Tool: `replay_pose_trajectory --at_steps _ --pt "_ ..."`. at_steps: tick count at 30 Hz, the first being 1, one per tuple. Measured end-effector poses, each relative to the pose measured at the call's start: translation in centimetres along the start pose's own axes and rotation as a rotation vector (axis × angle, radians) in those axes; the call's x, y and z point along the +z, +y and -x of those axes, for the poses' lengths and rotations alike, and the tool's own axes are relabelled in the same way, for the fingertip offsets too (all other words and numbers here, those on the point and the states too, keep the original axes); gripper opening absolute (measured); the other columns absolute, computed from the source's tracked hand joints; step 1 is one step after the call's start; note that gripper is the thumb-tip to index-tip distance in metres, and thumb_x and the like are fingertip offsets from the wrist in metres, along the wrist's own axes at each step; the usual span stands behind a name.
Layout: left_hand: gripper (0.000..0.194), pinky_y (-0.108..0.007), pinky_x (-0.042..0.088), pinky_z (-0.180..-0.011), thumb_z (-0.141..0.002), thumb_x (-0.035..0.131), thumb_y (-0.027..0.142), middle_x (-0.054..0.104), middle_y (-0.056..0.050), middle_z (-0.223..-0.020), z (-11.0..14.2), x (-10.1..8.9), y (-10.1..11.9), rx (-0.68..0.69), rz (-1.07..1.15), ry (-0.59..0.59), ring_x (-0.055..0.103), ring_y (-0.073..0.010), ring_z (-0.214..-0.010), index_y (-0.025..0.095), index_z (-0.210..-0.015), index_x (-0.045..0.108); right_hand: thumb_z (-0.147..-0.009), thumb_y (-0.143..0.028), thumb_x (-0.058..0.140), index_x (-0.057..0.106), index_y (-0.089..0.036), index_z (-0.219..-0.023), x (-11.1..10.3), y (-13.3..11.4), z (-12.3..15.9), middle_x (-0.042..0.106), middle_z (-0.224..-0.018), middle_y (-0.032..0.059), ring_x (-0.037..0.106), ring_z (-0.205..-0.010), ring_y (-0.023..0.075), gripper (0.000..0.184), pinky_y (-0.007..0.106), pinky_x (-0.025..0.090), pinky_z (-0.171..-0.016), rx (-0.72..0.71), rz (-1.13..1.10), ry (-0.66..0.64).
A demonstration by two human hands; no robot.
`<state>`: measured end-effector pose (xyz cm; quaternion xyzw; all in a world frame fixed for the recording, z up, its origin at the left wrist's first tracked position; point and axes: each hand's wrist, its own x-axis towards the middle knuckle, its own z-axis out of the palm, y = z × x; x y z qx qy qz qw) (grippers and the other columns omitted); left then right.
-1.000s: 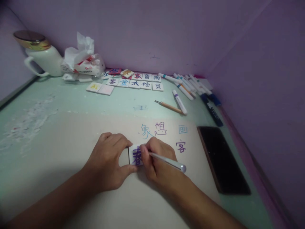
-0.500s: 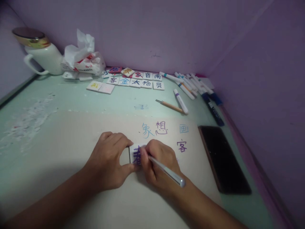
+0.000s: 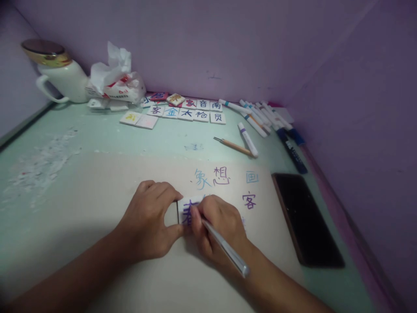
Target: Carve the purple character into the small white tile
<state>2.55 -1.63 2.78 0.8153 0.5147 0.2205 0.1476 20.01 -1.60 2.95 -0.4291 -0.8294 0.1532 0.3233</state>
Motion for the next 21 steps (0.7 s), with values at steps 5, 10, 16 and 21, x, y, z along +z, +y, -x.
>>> replay_pose_trajectory --at_steps 5,10,16,21 --pt "0.030 -0.043 0.035 -0.077 -0.067 0.067 0.037 0.059 -0.006 -0.082 0.0 0.0 -0.1 0.009 0.016 -0.011 0.054 -0.0243 -0.081 0.017 -0.085 0.053 -0.089 -0.017 0.045 0.044 -0.020 -0.071 -0.4 0.6 0.1 0.047 -0.056 -0.0027 0.041 -0.047 0.0094 0.019 0.024 0.031 -0.046 0.146 -0.189 0.117" --pt "0.032 -0.043 0.035 -0.078 -0.067 0.069 0.034 0.060 -0.007 -0.085 -0.1 -0.1 -0.1 0.021 0.027 -0.016 0.054 -0.0241 -0.081 0.016 -0.089 0.054 -0.092 -0.033 0.047 0.048 -0.019 -0.070 -0.5 2.1 -0.6 0.045 -0.049 -0.0055 0.039 -0.045 0.0092 0.026 0.023 0.029 -0.043 0.486 -0.510 0.214" --pt "0.032 -0.043 0.035 -0.078 -0.067 0.069 0.033 0.060 -0.007 -0.083 -0.3 -0.3 -0.2 0.048 0.003 -0.013 0.055 -0.0240 -0.080 0.015 -0.089 0.055 -0.087 -0.040 0.052 0.048 -0.019 -0.068 -0.8 2.7 -1.3 0.047 -0.053 -0.0052 0.039 -0.046 0.0085 0.029 0.023 0.027 -0.043 0.504 -0.694 0.087" --pt "0.031 -0.041 0.036 -0.076 -0.068 0.068 0.035 0.060 -0.005 -0.083 -0.4 -0.6 -0.1 0.062 -0.032 -0.028 0.055 -0.0230 -0.079 0.017 -0.090 0.055 -0.086 -0.040 0.052 0.047 -0.019 -0.069 -0.9 3.0 -1.6 0.047 -0.052 -0.0054 0.038 -0.045 0.0082 0.028 0.023 0.026 -0.044 0.486 -0.719 0.087"
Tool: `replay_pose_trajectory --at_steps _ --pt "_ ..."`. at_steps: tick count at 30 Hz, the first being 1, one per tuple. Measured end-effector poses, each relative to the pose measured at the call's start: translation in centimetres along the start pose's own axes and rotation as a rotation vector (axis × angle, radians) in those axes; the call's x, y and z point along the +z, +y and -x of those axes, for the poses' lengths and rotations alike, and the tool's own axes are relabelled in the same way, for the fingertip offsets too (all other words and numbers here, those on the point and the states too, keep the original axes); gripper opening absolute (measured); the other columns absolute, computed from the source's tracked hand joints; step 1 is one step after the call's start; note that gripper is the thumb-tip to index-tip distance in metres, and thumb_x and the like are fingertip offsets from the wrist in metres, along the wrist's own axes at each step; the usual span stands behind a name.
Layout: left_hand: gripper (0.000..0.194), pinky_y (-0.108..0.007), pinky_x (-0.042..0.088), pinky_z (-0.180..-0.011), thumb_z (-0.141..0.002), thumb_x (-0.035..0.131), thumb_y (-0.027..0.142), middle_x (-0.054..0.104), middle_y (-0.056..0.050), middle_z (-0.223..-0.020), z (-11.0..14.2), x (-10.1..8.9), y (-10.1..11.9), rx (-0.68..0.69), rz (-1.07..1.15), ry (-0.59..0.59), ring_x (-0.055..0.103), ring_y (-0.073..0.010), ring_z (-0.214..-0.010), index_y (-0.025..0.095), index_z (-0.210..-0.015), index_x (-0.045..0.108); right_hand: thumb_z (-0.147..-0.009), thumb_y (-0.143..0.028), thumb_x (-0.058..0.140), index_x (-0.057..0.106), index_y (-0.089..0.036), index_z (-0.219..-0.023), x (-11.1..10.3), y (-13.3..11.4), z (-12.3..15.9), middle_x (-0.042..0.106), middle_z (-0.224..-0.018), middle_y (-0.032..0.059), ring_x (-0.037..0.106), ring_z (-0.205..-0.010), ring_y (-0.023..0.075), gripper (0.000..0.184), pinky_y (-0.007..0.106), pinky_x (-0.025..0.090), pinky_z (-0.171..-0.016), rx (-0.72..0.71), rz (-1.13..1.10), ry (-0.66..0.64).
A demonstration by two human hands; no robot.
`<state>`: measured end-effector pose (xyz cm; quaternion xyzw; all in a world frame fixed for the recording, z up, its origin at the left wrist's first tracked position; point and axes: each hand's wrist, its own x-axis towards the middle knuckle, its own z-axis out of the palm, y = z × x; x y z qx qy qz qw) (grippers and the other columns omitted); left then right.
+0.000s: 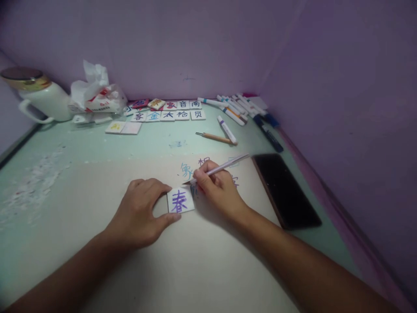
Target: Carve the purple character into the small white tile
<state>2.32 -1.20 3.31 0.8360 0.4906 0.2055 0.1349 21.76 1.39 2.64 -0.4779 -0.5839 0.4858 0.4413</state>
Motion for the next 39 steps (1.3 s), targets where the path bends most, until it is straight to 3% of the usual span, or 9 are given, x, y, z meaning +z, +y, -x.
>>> replay_pose_trajectory --at_steps 13,23,34,39 --pt "0.029 -0.041 0.038 -0.079 -0.073 0.065 0.037 0.061 -0.005 -0.087 0.2 -0.4 0.6 -0.013 -0.096 -0.029 0.055 -0.0230 -0.083 0.017 -0.092 0.056 -0.085 -0.043 0.050 0.044 -0.020 -0.068 0.4 0.2 0.2 0.044 -0.048 -0.0074 0.035 -0.042 0.0080 0.029 0.023 0.027 -0.045 -0.061 -0.036 0.044" --pt "0.029 -0.043 0.039 -0.079 -0.069 0.068 0.033 0.061 -0.003 -0.085 2.5 0.0 2.4 -0.055 -0.068 0.009 0.056 -0.0231 -0.083 0.019 -0.091 0.055 -0.088 -0.038 0.047 0.043 -0.020 -0.064 0.4 0.2 4.5 0.043 -0.052 -0.0060 0.038 -0.048 0.0099 0.030 0.024 0.029 -0.048 -0.054 0.031 0.077" --pt "0.032 -0.044 0.037 -0.081 -0.069 0.068 0.027 0.060 -0.004 -0.088 3.6 0.3 2.9 -0.019 0.028 -0.007 0.055 -0.0237 -0.085 0.018 -0.097 0.054 -0.089 -0.036 0.048 0.046 -0.019 -0.072 -0.2 -0.3 5.9 0.044 -0.057 -0.0056 0.038 -0.050 0.0095 0.024 0.024 0.026 -0.047 -0.020 0.016 -0.071" --pt "0.048 -0.048 0.034 -0.085 -0.067 0.068 0.031 0.059 -0.006 -0.098 3.3 0.1 2.9 -0.087 0.027 -0.085 0.053 -0.0266 -0.093 0.020 -0.110 0.050 -0.090 -0.034 0.049 0.048 -0.019 -0.073 -0.3 -0.4 5.8 0.043 -0.057 -0.0058 0.036 -0.050 0.0090 0.023 0.023 0.026 -0.046 0.001 0.022 -0.091"
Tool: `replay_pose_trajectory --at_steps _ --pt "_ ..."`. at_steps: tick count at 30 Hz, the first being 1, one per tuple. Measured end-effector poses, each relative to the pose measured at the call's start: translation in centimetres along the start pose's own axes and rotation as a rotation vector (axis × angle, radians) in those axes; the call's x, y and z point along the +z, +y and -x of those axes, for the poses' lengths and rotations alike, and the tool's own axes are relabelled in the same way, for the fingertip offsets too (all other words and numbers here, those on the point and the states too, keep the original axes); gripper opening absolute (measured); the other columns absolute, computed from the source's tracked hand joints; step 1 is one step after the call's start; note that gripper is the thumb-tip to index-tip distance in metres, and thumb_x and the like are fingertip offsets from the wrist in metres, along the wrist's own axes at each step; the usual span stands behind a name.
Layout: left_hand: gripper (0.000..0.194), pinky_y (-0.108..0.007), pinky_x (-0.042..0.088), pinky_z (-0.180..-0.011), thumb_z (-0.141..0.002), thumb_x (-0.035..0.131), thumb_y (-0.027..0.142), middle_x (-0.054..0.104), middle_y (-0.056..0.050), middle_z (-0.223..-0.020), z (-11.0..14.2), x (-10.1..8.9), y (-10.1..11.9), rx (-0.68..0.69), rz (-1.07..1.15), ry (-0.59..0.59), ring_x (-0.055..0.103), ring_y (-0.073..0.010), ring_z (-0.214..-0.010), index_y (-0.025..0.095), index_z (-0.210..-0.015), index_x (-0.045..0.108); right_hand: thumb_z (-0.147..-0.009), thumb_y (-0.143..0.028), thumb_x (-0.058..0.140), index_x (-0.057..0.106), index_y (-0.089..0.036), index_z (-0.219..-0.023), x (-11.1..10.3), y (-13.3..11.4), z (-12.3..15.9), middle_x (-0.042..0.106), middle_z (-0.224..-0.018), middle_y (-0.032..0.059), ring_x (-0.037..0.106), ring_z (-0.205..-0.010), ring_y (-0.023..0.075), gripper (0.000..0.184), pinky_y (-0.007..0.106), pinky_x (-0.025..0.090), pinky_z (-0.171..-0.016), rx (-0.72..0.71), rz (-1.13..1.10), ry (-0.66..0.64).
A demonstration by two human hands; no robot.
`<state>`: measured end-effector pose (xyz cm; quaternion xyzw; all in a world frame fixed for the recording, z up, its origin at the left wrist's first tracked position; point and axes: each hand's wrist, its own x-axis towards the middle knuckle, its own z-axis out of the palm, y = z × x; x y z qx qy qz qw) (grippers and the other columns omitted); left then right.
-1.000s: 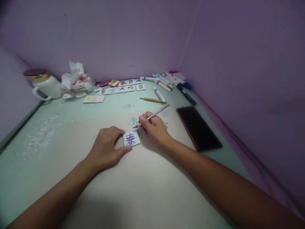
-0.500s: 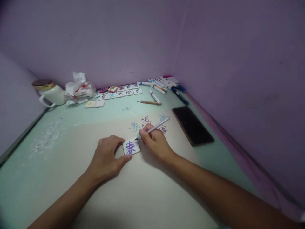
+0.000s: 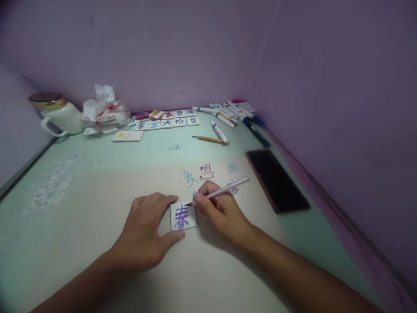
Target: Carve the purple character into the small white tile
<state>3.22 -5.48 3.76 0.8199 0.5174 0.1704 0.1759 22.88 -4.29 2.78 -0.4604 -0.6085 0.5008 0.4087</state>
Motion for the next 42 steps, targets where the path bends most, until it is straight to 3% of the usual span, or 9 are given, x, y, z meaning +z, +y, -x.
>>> replay_pose_trajectory --at_steps 5,14,24,42 --pt "0.046 -0.047 0.035 -0.084 -0.067 0.068 0.035 0.058 -0.005 -0.097 -0.7 -0.8 0.1 -0.092 0.032 -0.158 0.052 -0.0262 -0.090 0.020 -0.108 0.053 -0.091 -0.035 0.047 0.049 -0.018 -0.073 -0.1 -0.3 0.2 0.045 -0.059 -0.0044 0.039 -0.053 0.0096 0.024 0.023 0.030 -0.048 0.004 0.039 -0.007" --pt "0.041 -0.046 0.035 -0.079 -0.065 0.071 0.023 0.057 -0.007 -0.093 0.2 0.5 -0.5 0.109 0.040 0.075 0.051 -0.0260 -0.087 0.016 -0.101 0.052 -0.092 -0.031 0.043 0.052 -0.019 -0.079 -0.5 -0.4 0.5 0.052 -0.068 0.0003 0.049 -0.063 0.0134 0.020 0.025 0.039 -0.056 -0.056 0.176 -0.078" --pt "0.034 -0.047 0.035 -0.076 -0.065 0.068 0.021 0.057 -0.008 -0.091 0.0 0.7 -0.4 0.105 0.067 0.085 0.051 -0.0275 -0.086 0.016 -0.095 0.052 -0.091 -0.024 0.043 0.052 -0.020 -0.081 -0.3 -0.5 0.4 0.054 -0.070 0.0010 0.052 -0.065 0.0134 0.014 0.024 0.043 -0.057 -0.116 0.245 -0.112" --pt "0.028 -0.047 0.035 -0.078 -0.068 0.064 0.023 0.057 -0.007 -0.089 0.0 0.5 -0.3 0.081 0.091 0.043 0.051 -0.0256 -0.084 0.017 -0.094 0.053 -0.093 -0.025 0.039 0.051 -0.020 -0.079 0.0 -0.4 0.5 0.052 -0.068 0.0006 0.051 -0.063 0.0137 0.019 0.026 0.043 -0.056 -0.176 0.303 -0.104"
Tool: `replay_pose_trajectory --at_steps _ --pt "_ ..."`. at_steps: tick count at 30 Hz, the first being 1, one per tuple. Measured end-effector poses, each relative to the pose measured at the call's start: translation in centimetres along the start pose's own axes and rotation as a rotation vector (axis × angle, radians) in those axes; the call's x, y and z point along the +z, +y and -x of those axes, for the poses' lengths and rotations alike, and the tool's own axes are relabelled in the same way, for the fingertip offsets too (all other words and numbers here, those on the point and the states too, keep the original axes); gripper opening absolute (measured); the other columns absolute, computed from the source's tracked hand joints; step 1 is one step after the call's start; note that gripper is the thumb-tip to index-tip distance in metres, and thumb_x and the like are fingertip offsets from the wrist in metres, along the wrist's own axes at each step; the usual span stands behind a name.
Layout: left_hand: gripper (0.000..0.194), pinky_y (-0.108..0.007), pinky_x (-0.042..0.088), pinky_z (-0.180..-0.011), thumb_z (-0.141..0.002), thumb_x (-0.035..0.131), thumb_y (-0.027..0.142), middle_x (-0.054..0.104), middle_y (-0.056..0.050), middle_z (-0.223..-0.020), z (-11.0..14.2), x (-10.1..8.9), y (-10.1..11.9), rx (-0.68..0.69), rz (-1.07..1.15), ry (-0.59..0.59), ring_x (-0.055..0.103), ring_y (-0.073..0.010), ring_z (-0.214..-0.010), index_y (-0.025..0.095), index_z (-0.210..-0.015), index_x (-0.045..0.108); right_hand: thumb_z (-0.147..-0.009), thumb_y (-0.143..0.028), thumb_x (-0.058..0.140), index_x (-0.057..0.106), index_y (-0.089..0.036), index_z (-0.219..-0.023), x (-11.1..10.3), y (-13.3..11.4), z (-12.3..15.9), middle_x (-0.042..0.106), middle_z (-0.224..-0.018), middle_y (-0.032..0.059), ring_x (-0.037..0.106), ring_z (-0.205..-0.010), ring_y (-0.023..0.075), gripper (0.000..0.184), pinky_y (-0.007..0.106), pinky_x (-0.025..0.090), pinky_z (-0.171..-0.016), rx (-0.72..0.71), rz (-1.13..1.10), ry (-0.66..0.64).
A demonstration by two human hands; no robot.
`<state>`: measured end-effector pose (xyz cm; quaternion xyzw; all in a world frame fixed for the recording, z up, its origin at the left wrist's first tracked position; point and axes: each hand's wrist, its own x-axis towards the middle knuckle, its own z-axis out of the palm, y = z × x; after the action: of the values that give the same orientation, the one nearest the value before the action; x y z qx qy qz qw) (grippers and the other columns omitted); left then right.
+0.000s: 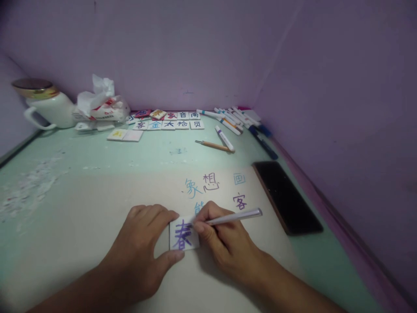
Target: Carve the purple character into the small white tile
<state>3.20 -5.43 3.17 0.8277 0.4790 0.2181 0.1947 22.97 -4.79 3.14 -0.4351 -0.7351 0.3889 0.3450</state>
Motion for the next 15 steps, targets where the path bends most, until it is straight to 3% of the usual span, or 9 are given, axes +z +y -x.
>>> replay_pose_trajectory --at_steps 15 --pt "0.027 -0.048 0.034 -0.078 -0.069 0.062 0.023 0.056 -0.008 -0.089 0.04 -0.02 -0.06 0.004 -0.003 0.001 0.051 -0.0260 -0.083 0.018 -0.093 0.052 -0.092 -0.023 0.041 0.050 -0.020 -0.077 0.10 -0.03 -0.19 0.051 -0.066 0.0003 0.050 -0.060 0.0133 0.018 0.027 0.041 -0.054 -0.015 0.010 0.011"
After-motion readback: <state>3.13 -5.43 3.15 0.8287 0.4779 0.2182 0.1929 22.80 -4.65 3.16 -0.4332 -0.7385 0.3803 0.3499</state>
